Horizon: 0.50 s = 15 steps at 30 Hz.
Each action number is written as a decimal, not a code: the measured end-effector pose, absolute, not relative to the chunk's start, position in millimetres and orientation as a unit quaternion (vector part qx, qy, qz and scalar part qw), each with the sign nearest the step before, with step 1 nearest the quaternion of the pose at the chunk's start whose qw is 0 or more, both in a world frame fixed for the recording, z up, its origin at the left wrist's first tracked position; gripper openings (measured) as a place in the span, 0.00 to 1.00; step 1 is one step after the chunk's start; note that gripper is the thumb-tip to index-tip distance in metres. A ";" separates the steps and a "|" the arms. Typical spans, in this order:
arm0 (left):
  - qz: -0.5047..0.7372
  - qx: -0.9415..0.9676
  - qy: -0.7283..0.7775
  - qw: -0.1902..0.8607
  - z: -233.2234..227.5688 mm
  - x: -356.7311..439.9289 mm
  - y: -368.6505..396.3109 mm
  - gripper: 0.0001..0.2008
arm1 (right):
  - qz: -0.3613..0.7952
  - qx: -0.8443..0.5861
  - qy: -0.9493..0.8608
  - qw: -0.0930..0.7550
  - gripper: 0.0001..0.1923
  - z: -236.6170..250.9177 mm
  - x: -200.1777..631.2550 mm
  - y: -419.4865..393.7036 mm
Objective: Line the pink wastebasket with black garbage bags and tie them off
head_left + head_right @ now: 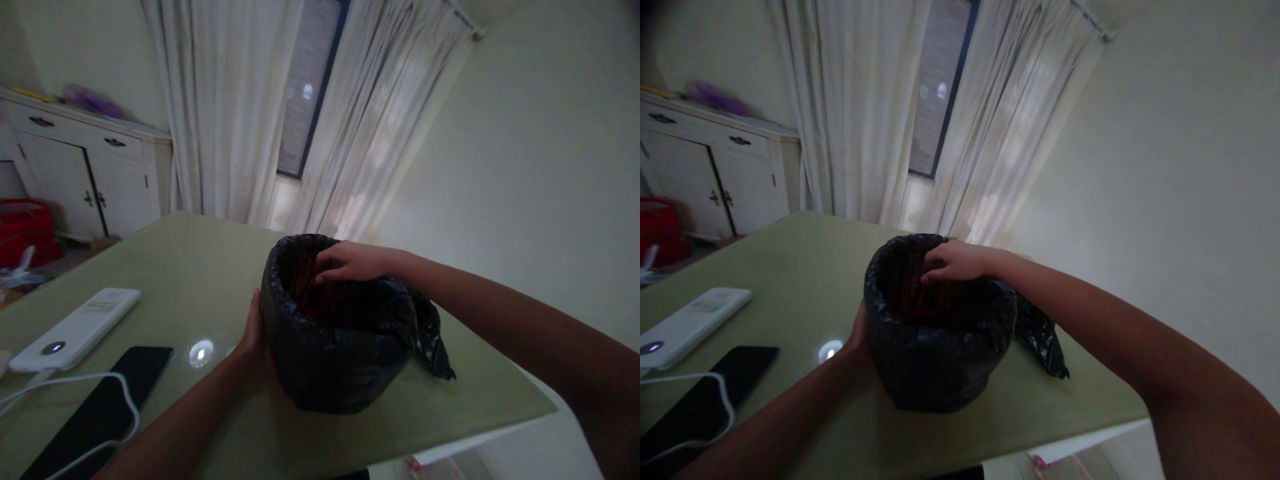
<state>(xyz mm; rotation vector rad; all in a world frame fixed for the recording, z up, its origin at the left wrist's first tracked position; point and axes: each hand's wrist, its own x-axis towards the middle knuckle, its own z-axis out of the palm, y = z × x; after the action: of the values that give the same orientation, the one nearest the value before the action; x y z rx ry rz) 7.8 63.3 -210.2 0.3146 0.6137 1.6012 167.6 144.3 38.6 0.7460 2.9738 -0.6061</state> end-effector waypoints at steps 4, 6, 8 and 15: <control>0.701 0.121 0.302 0.634 -209.8 6.1 61.1 0.32 | -0.115 0.238 0.941 -0.213 0.35 42.0 256.9 97.5; 0.715 0.117 0.333 0.604 -207.1 5.7 59.4 0.31 | -0.031 0.213 0.944 -0.251 0.49 14.9 298.1 64.6; 0.727 0.124 0.372 0.564 -203.8 5.9 57.9 0.30 | 0.053 0.255 0.919 -0.295 0.63 -26.9 322.6 37.5; 0.726 0.189 0.483 0.452 -217.6 2.4 56.6 0.32 | -0.169 0.423 0.756 -0.471 0.65 -171.4 297.8 26.4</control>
<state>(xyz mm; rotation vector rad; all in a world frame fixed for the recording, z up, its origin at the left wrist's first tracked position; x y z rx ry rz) 2.4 56.6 -217.6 0.4681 1.1925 1.7931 297.8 26.4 -171.4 1.9751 3.5299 -0.7914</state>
